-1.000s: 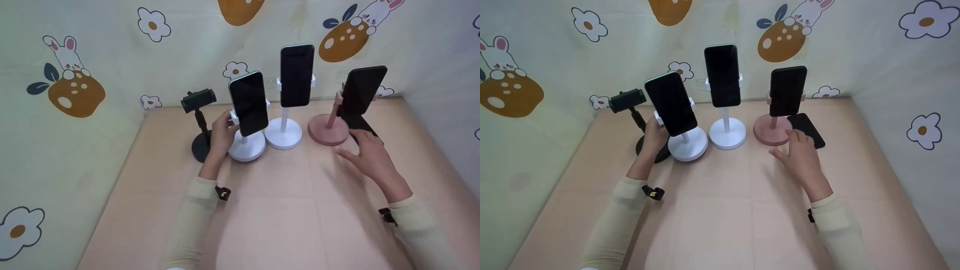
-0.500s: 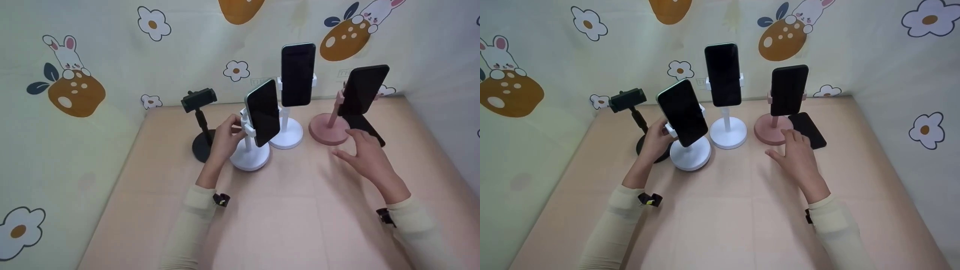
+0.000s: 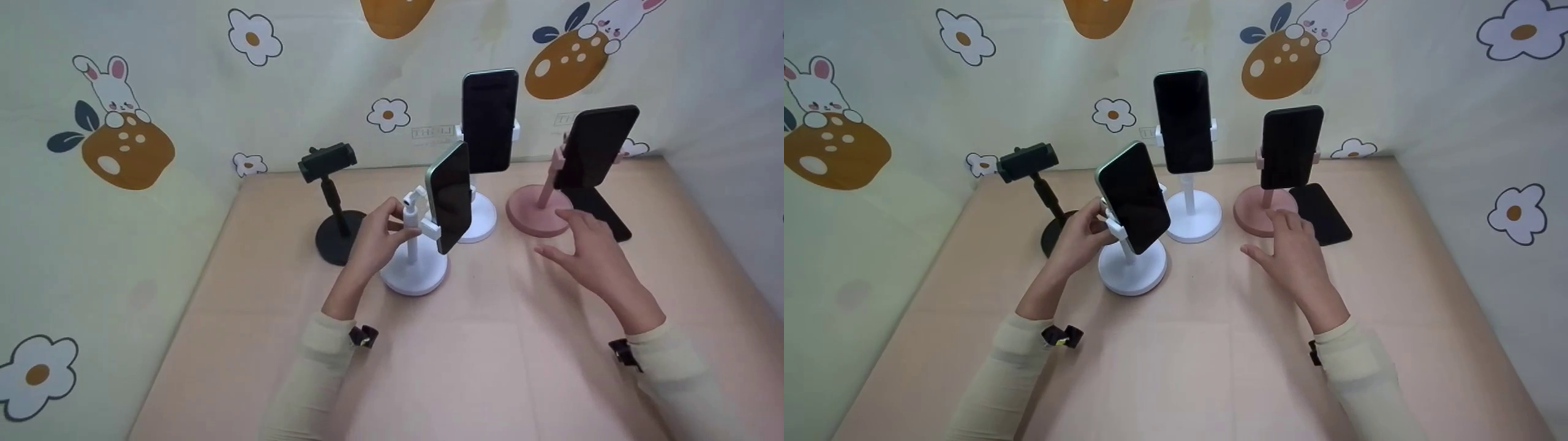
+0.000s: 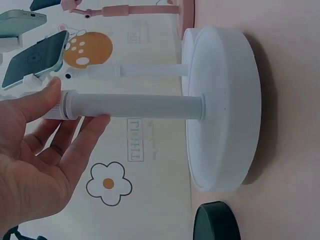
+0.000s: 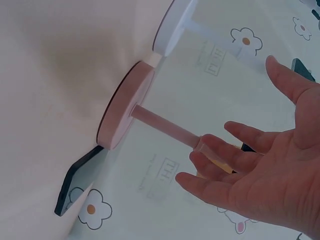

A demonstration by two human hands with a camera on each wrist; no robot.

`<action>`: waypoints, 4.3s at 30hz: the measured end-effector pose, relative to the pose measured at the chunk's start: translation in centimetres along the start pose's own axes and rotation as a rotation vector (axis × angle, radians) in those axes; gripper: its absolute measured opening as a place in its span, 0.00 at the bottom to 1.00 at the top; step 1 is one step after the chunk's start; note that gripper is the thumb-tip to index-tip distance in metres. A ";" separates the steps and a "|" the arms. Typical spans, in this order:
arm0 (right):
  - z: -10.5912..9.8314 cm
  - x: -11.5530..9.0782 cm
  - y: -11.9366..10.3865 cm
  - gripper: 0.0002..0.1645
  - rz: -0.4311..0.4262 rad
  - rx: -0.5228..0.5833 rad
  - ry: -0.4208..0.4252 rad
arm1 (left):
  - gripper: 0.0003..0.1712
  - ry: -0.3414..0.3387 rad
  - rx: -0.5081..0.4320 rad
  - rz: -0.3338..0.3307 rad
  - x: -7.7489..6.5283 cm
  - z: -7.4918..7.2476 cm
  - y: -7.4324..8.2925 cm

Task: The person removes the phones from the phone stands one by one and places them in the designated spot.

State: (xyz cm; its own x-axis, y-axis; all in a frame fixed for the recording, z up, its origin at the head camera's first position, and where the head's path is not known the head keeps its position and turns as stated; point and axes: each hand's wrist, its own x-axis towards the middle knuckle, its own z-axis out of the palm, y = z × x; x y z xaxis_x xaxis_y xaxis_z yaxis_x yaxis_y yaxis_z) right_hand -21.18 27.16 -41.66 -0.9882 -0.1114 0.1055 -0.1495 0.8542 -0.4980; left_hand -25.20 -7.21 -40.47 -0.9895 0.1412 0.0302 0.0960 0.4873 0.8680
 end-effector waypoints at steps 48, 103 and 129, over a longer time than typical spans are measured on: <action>0.6 -1.2 -5.4 0.42 -0.158 0.214 0.071 | 0.17 -0.053 0.086 0.025 -2.1 1.4 -0.3; 4.8 -0.6 -10.6 0.56 -0.265 0.620 0.028 | 0.39 0.135 -0.006 0.357 -5.7 1.4 3.4; 4.4 -0.6 -11.1 0.50 -0.287 0.581 0.073 | 0.47 0.157 0.114 0.365 -6.2 1.9 3.2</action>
State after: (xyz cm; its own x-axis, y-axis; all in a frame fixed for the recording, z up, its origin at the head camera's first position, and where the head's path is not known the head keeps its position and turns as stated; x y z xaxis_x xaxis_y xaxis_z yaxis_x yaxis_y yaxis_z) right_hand -19.04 15.54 -39.96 -0.9044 -0.2417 0.3517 -0.4217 0.3792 -0.8236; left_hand -18.57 -4.92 -38.85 -0.8919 0.1934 0.4088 0.4463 0.5229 0.7262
